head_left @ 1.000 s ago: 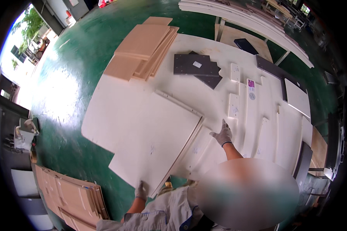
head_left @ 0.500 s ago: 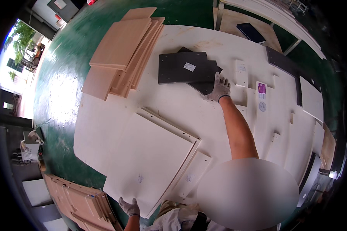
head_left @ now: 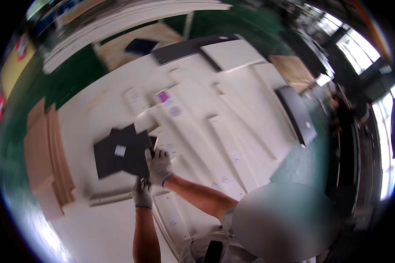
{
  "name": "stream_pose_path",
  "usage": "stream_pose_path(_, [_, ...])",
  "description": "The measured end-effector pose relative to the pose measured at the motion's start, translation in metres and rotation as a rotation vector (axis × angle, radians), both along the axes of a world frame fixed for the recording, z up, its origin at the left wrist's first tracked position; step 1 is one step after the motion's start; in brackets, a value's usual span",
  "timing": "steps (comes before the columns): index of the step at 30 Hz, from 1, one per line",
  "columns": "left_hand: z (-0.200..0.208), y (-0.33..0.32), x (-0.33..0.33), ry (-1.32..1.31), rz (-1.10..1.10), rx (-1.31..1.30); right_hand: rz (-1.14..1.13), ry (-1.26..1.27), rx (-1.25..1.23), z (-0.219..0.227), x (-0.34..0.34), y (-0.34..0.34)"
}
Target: The person picks up white and dark grey rectangular panels from a table and stacks them onto a metal cart. The person handles the panels one at a time, moving between the table and the cart to build up piles of the materials.
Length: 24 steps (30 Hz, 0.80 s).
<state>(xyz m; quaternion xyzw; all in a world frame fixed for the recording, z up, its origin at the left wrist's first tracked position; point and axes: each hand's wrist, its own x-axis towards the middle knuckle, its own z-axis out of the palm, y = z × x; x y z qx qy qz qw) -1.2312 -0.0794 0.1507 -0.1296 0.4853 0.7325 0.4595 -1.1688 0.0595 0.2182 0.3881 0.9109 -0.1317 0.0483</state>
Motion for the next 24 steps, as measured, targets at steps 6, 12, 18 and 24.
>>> stream_pose_path(6, [-0.032, 0.008, 0.074, -0.060, -0.204, 0.267, -0.148, -0.002, -0.123, 0.079, 0.187, -0.077])
stream_pose_path(12, [0.072, -0.096, 0.180, 0.268, -0.252, 0.133, -0.369, 0.072, -0.404, 0.116, 0.335, -0.133])
stream_pose_path(18, [0.119, -0.215, 0.271, 0.258, -0.506, 0.274, -0.580, 0.499, -0.433, 0.080, 0.429, -0.177])
stream_pose_path(24, [0.107, -0.253, 0.321, 0.300, -0.481, 0.239, -0.646, 0.592, -0.853, 0.055, 0.508, -0.303])
